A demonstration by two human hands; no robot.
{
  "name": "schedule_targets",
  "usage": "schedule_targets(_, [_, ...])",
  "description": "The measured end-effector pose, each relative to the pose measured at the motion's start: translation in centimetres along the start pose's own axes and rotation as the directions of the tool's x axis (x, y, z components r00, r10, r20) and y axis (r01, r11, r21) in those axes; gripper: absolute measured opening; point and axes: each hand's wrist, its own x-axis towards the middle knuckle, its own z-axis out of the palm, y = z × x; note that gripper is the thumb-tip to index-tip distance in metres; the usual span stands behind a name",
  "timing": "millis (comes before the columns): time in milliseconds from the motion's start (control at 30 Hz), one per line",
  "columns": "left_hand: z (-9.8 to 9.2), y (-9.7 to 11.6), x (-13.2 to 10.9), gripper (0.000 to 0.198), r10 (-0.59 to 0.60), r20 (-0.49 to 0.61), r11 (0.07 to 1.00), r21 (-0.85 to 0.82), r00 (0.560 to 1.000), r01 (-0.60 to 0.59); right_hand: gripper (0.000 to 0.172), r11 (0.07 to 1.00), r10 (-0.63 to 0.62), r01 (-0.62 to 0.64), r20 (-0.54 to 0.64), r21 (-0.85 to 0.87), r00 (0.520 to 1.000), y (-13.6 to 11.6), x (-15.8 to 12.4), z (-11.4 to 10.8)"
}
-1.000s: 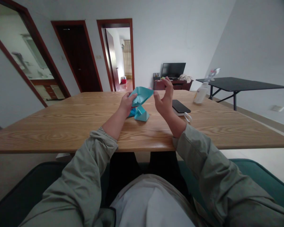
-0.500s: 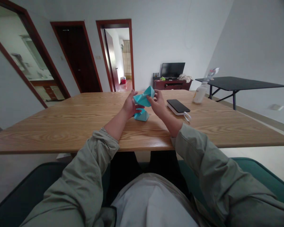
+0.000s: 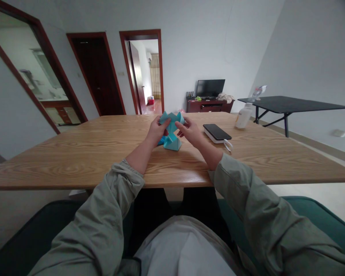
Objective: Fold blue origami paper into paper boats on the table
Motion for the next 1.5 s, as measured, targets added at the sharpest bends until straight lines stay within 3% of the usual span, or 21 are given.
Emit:
schedule_targets(100, [-0.5, -0.2, 0.3, 0.051, -0.041, -0.012, 0.999, -0.004, 0.999, 0.041, 0.064, 0.998, 0.021, -0.025, 0.057, 0.065, 0.998, 0.0, 0.1, -0.2])
schedule_targets(233, [-0.8, -0.5, 0.5, 0.054, -0.110, 0.030, 0.993, 0.042, 0.994, 0.108, 0.063, 0.996, 0.025, -0.026, 0.017, 0.085, 1.000, 0.7, 0.6, -0.6])
schedule_targets(433, [-0.9, -0.9, 0.6, 0.051, -0.025, 0.064, 0.977, 0.212, 0.998, 0.010, 0.054, 0.997, -0.040, 0.035, -0.072, -0.070, 0.997, 1.5, 1.0, -1.2])
schedule_targets(567, [-0.9, -0.9, 0.5, 0.045, 0.001, 0.051, 0.996, 0.084, 0.999, -0.005, 0.052, 0.990, -0.043, 0.040, -0.024, -0.135, 0.999, 2.0, 1.1, -1.4])
schedule_targets(733, [-0.7, -0.9, 0.3, 0.040, -0.022, 0.049, 0.999, 0.027, 0.999, 0.021, 0.048, 1.000, 0.013, -0.013, 0.084, 0.004, 0.996, 2.2, 1.0, -0.9])
schedule_targets(1033, [-0.5, -0.7, -0.2, 0.049, -0.050, 0.151, 0.998, 0.049, 0.987, 0.043, 0.050, 1.000, -0.002, 0.001, -0.043, -0.012, 0.999, 1.8, 0.8, -0.5])
schedule_targets(1233, [-0.5, -0.5, -0.4, 0.044, -0.062, 0.170, 0.993, 0.107, 0.984, 0.044, 0.050, 0.990, -0.088, 0.085, -0.019, -0.112, 0.996, 2.3, 1.0, -0.7])
schedule_targets(1367, [-0.6, -0.5, -0.3, 0.043, -0.059, 0.186, 0.994, 0.101, 0.981, 0.041, 0.050, 0.991, -0.056, 0.058, 0.026, -0.118, 0.998, 2.1, 0.9, -0.6])
schedule_targets(1500, [-0.3, -0.6, -0.4, 0.045, -0.124, 0.192, 0.992, 0.014, 0.974, 0.124, 0.046, 0.989, -0.060, 0.053, -0.046, -0.137, 0.997, 2.3, 1.0, -0.3])
